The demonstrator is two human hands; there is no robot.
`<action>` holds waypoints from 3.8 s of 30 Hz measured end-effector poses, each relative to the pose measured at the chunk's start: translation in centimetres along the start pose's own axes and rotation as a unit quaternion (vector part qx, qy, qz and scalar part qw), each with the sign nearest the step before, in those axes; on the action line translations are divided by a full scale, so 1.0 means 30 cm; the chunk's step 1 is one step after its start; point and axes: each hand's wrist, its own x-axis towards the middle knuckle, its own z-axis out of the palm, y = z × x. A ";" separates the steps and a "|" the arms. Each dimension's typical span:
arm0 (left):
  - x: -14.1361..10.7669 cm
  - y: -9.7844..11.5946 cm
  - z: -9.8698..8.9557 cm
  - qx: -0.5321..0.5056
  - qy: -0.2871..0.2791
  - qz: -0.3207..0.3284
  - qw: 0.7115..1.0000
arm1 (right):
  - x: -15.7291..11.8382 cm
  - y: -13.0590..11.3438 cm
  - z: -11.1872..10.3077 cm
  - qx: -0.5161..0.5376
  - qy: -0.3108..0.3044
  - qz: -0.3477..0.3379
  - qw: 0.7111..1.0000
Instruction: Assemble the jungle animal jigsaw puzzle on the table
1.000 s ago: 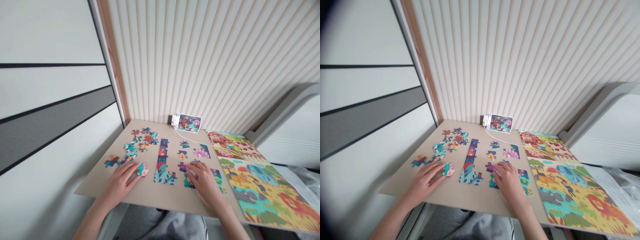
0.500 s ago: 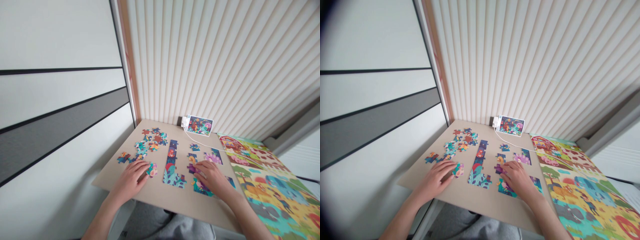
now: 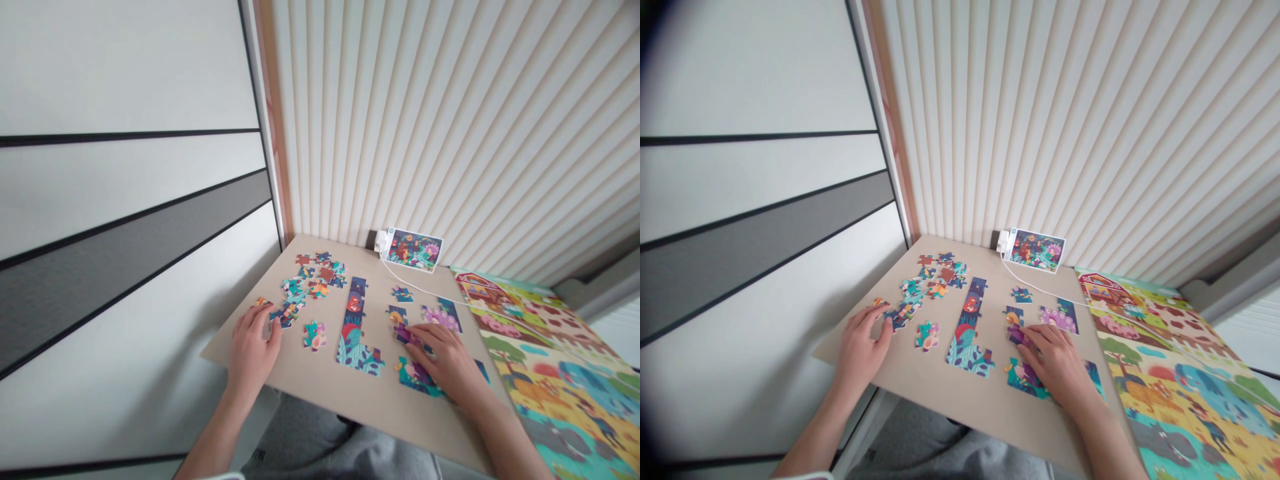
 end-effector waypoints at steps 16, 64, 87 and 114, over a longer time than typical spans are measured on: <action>0.011 0.006 0.027 0.134 -0.098 0.017 0.986 | -0.033 0.040 0.000 0.027 0.028 0.057 0.998; 0.090 0.474 0.064 -0.245 -0.315 0.325 0.857 | 0.024 -0.174 -0.077 0.339 -0.014 0.135 0.931; -0.025 0.438 0.122 -0.195 -0.289 0.304 0.887 | 0.005 -0.102 -0.049 0.338 -0.010 0.229 0.913; -0.094 0.632 0.087 -0.211 -0.346 0.391 0.826 | -0.181 0.082 -0.124 0.267 0.067 0.328 0.904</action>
